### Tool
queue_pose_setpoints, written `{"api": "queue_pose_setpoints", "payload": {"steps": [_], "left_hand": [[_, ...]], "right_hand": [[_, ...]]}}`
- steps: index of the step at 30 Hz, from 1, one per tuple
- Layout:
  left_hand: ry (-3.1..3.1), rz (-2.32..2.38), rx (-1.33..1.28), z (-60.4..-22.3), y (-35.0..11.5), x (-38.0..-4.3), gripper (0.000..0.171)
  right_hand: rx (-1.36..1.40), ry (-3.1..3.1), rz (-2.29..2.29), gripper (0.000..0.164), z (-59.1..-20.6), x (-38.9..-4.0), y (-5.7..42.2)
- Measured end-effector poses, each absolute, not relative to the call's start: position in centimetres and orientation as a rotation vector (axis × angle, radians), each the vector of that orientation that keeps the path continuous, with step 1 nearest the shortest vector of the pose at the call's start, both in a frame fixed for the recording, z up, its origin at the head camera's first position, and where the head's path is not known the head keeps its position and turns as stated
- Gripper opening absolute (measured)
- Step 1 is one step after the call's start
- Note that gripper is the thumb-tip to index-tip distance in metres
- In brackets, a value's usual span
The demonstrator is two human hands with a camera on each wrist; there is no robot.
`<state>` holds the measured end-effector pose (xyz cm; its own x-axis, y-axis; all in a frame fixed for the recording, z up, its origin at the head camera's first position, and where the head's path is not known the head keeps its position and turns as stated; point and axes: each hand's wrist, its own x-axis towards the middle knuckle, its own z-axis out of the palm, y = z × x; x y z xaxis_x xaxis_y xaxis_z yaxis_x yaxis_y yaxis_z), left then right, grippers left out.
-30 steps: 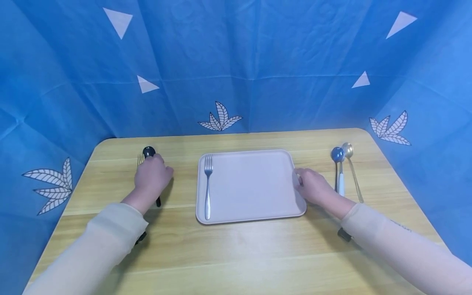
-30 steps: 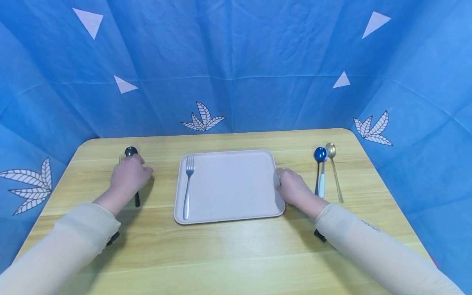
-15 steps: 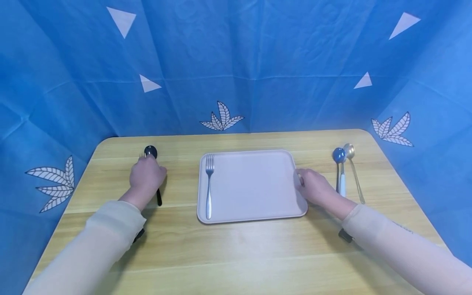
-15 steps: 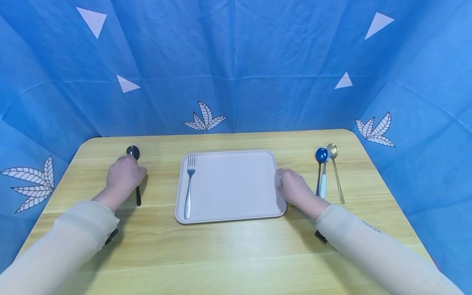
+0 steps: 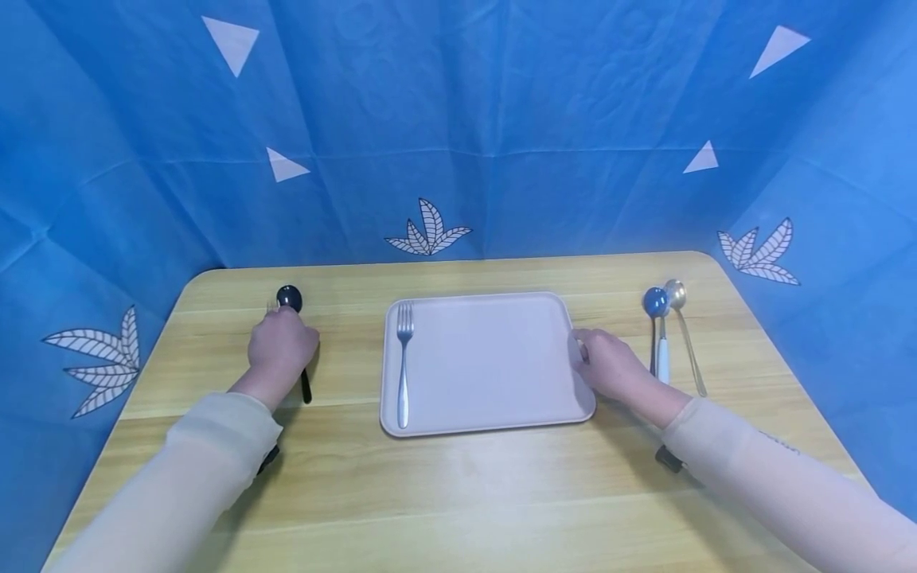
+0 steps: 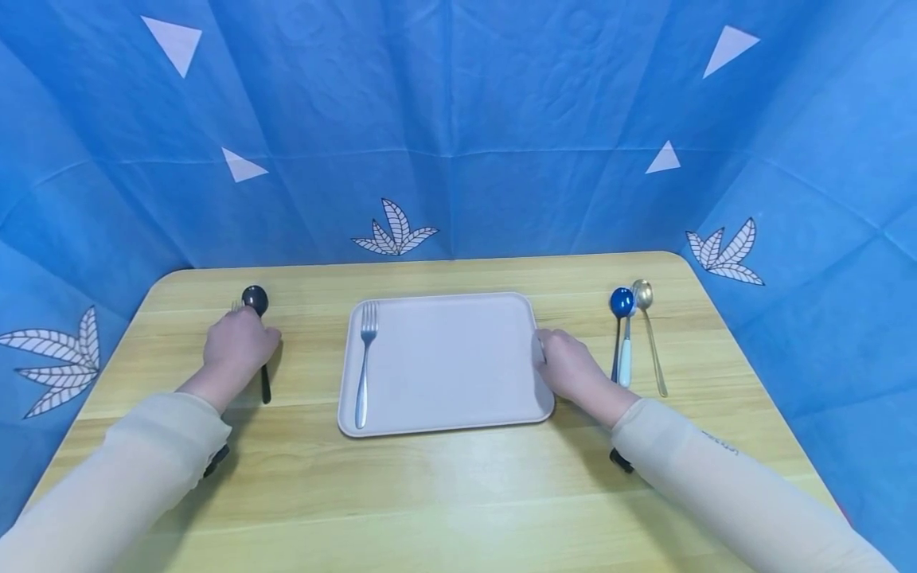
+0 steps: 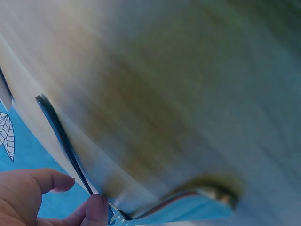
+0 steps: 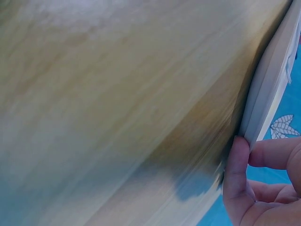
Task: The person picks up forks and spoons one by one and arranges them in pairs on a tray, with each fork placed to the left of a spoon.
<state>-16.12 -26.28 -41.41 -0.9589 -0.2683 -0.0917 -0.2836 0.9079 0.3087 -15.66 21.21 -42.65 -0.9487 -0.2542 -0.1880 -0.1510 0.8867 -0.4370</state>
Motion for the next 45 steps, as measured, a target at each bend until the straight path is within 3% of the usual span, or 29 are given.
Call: {"api": "queue_pose_setpoints", "payload": {"steps": [35,45], "left_hand": [[2.909,0.489,-0.440,-41.15,-26.69,-16.73,0.024],[2.887,0.529,-0.395,-40.57,-26.60,-16.24,0.030]], "right_hand": [[-0.315,2.809,-0.637,0.057,-42.44,-15.60,21.28],[-0.324,2.814,-0.622,0.058,-42.30,-15.51,21.39]]}}
